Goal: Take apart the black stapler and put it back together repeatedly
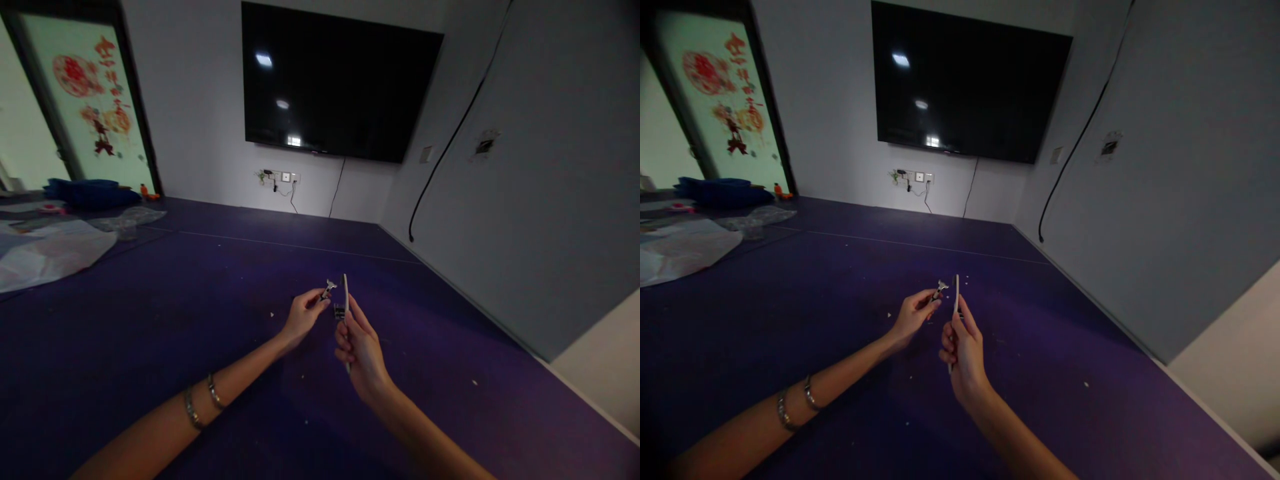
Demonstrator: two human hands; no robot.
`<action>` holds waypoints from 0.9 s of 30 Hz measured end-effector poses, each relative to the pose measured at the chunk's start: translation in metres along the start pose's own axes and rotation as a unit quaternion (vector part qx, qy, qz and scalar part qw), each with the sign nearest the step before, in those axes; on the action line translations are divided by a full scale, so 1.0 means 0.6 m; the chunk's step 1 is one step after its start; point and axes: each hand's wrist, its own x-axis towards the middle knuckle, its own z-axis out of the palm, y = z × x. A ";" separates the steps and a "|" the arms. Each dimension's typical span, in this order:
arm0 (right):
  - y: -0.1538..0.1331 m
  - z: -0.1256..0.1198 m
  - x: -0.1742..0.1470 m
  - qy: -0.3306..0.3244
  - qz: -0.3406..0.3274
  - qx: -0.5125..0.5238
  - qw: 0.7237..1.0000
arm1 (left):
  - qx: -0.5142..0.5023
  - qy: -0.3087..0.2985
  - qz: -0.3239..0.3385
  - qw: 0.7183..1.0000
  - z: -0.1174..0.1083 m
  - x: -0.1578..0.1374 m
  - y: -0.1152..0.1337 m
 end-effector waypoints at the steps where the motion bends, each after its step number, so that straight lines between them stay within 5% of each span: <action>1: 0.003 0.001 -0.001 0.000 0.005 0.003 1.000 | 0.000 0.001 0.000 1.000 0.000 0.000 -0.001; 27: 0.021 0.009 -0.014 0.007 0.021 0.048 0.999 | -0.013 -0.006 -0.004 1.000 0.004 -0.006 -0.009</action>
